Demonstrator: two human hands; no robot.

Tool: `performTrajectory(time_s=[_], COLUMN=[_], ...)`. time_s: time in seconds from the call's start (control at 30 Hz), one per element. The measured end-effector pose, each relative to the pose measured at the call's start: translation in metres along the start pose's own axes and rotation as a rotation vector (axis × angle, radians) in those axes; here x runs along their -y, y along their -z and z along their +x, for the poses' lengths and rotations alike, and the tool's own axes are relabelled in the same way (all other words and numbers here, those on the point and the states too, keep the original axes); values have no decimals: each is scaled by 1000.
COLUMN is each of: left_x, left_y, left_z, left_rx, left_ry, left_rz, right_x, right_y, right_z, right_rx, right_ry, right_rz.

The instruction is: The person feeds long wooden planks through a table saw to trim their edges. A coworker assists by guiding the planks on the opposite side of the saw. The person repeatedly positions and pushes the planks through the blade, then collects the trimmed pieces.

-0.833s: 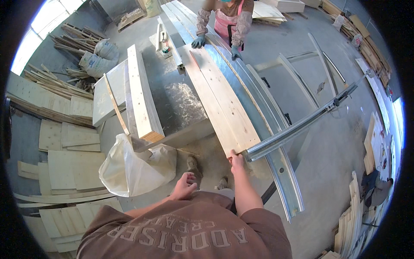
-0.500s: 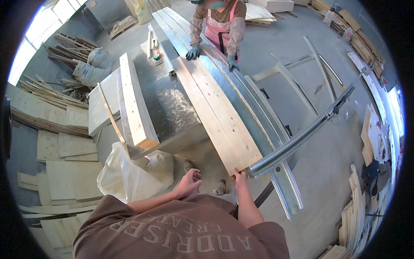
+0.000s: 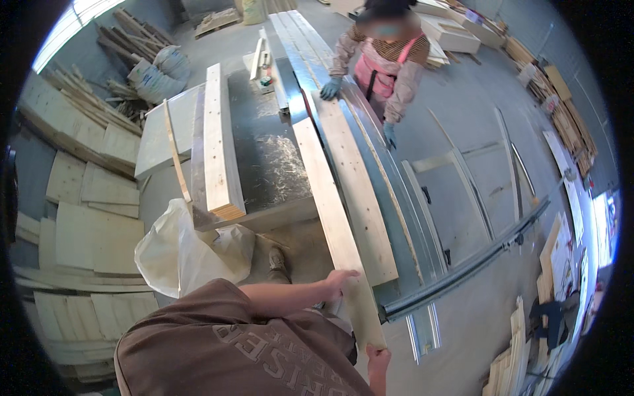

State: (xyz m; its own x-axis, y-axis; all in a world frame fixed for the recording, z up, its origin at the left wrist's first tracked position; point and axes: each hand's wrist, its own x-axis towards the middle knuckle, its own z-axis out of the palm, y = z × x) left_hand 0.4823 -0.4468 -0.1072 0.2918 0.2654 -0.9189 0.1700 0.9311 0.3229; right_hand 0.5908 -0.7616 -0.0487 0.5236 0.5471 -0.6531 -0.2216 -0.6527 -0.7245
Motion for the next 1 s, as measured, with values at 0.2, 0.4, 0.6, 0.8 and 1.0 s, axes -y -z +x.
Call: performTrajectory(time_s=[0.2, 0.4, 0.6, 0.8, 1.0], left_x=[-85, -233, -245, -252, -246], left_y=[9, 50, 158, 259, 320], left_z=[-99, -229, -239, -228, -202], left_rx=[-88, -461, -1277, -1351, -1317], left_ry=[-489, -1261, -1133, -746, -538], left_rz=[-10, 93, 505, 564, 578], right_x=[39, 210, 286, 160, 100], right_y=[-36, -197, -285, -269, -242], right_z=[36, 78, 24, 39, 20], right_rx=[-8, 445, 925, 921, 806], right_ry=[218, 538, 627, 326, 94], right_rz=[-154, 124, 86, -86, -40])
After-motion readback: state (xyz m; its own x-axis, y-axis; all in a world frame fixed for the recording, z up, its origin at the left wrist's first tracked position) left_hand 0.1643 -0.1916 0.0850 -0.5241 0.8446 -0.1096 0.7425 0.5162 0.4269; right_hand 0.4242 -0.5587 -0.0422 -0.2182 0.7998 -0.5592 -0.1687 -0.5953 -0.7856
